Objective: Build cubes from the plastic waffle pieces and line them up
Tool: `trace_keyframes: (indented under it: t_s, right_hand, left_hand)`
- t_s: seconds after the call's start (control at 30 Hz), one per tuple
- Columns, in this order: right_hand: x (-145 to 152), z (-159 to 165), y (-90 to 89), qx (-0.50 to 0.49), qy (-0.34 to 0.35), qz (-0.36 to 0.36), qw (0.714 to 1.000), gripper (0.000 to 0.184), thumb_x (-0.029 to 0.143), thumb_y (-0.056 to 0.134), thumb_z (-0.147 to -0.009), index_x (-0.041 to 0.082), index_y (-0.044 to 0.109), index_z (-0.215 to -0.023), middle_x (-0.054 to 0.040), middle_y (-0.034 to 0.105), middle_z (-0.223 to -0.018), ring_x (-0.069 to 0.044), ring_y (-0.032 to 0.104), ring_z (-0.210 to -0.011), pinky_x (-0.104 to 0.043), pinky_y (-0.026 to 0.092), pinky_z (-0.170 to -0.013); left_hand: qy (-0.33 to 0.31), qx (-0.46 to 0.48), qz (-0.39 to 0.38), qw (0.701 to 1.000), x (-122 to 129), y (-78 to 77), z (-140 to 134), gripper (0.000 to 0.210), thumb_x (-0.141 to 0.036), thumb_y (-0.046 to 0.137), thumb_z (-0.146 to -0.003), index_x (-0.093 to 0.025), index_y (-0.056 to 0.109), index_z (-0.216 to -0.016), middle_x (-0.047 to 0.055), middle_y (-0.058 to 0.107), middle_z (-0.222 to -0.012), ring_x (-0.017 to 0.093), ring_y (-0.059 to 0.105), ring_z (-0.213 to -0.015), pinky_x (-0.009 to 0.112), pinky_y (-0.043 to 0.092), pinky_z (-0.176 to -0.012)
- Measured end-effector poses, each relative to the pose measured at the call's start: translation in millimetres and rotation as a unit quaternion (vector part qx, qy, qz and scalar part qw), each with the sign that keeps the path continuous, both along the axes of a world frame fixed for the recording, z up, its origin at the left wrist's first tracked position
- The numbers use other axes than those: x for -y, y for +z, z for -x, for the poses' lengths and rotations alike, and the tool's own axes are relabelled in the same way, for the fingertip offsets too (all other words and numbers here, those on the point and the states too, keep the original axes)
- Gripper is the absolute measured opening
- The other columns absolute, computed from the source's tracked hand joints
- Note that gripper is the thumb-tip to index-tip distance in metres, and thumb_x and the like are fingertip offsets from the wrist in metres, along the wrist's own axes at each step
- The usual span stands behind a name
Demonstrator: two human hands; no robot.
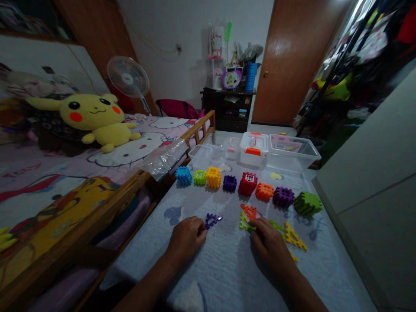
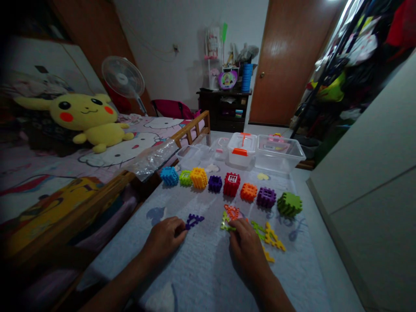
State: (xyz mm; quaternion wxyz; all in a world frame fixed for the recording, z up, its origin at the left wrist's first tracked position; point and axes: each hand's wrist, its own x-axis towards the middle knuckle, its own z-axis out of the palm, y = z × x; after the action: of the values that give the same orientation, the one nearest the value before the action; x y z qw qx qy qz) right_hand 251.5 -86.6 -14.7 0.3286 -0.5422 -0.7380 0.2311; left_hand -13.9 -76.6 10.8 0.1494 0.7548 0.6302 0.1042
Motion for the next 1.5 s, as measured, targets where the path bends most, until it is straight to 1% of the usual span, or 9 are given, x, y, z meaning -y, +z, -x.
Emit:
trace_keyframes:
  t_s: [0.17,0.3,0.43,0.57,0.87,1.07,1.23,1.37,1.5]
  right_hand:
    - [-1,0,-0.4,0.001,-0.003,-0.002,1.000,0.023,0.012,0.043,-0.086,0.019,0.062,-0.098,-0.0081,0.064,-0.097,-0.022,0.062,-0.090,-0.036,0.049,-0.081]
    - [-1,-1,-2.9,-0.002,0.000,-0.021,1.000,0.022,0.014,0.044,-0.087,0.019,0.062,-0.099,-0.0083,0.066,-0.099,-0.023,0.062,-0.092,-0.036,0.049,-0.082]
    - [-1,-1,-5.0,-0.003,-0.001,-0.027,1.000,0.022,0.014,0.045,-0.087,0.019,0.062,-0.100,-0.0085,0.067,-0.101,-0.023,0.062,-0.097,-0.037,0.048,-0.088]
    - [0,0,-4.9,-0.007,-0.010,-0.033,0.999,0.023,0.013,0.045,-0.086,0.019,0.063,-0.099,-0.0086,0.067,-0.100,-0.023,0.062,-0.096,-0.037,0.049,-0.087]
    - [-2,-2,2.2,-0.021,-0.038,-0.050,0.998,0.024,0.012,0.046,-0.083,0.019,0.064,-0.098,-0.0094,0.067,-0.100,-0.023,0.061,-0.096,-0.038,0.049,-0.085]
    - [-4,-8,4.2,-0.026,-0.108,-0.059,0.992,0.025,0.017,0.046,-0.086,0.019,0.063,-0.103,-0.0100,0.066,-0.103,-0.024,0.059,-0.100,-0.040,0.046,-0.089]
    - [-9,-19,4.1,-0.057,-0.203,-0.068,0.975,0.027,0.022,0.044,-0.087,0.017,0.062,-0.106,-0.0119,0.065,-0.109,-0.025,0.056,-0.104,-0.043,0.043,-0.093]
    - [-17,-32,2.0,-0.027,-0.211,-0.067,0.975,0.025,0.021,0.045,-0.084,0.017,0.065,-0.098,-0.0108,0.067,-0.102,-0.025,0.057,-0.098,-0.042,0.044,-0.088]
    - [-20,-42,1.1,0.049,-0.174,-0.047,0.982,0.022,0.023,0.049,-0.083,0.018,0.067,-0.095,-0.0093,0.066,-0.097,-0.025,0.057,-0.093,-0.040,0.043,-0.085]
  left_hand:
    - [-0.064,0.026,-0.110,0.992,-12,11.3,-13,0.007,-0.019,0.061,-0.082,-0.019,0.066,-0.079,0.003,0.069,-0.078,0.018,0.063,-0.076,0.028,0.043,-0.071]
    - [-0.054,0.022,-0.159,0.986,-42,26.9,-41,0.007,-0.022,0.061,-0.083,-0.019,0.066,-0.078,0.003,0.069,-0.079,0.018,0.063,-0.077,0.028,0.043,-0.071]
    - [-0.016,0.003,-0.143,0.990,-75,35.0,-71,0.011,-0.027,0.060,-0.084,-0.019,0.067,-0.081,0.003,0.071,-0.084,0.019,0.065,-0.081,0.028,0.043,-0.071]
    - [0.022,-0.029,-0.114,0.993,-98,35.8,-89,0.017,-0.030,0.055,-0.087,-0.019,0.068,-0.085,0.006,0.072,-0.088,0.020,0.066,-0.085,0.029,0.043,-0.071]
    - [0.020,-0.067,-0.088,0.994,-120,31.3,-94,0.023,-0.033,0.052,-0.090,-0.016,0.069,-0.091,0.010,0.072,-0.090,0.023,0.067,-0.086,0.031,0.043,-0.071]
    - [0.004,-0.063,-0.100,0.993,-112,33.7,-89,0.024,-0.038,0.056,-0.090,-0.017,0.066,-0.093,0.008,0.072,-0.092,0.022,0.065,-0.087,0.030,0.042,-0.073]
    - [-0.105,-0.026,-0.117,0.987,-78,22.0,-84,0.020,-0.031,0.050,-0.093,-0.018,0.064,-0.087,0.007,0.070,-0.089,0.021,0.063,-0.085,0.030,0.042,-0.074]
    - [-0.151,0.030,-0.055,0.987,-50,4.8,-85,0.011,-0.024,0.055,-0.089,-0.019,0.064,-0.091,0.005,0.069,-0.092,0.019,0.061,-0.087,0.029,0.043,-0.077]
    - [-0.195,0.067,-0.045,0.978,-42,-1.4,-92,0.018,-0.021,0.055,-0.088,-0.019,0.062,-0.105,0.006,0.065,-0.109,0.021,0.056,-0.103,0.031,0.043,-0.091]
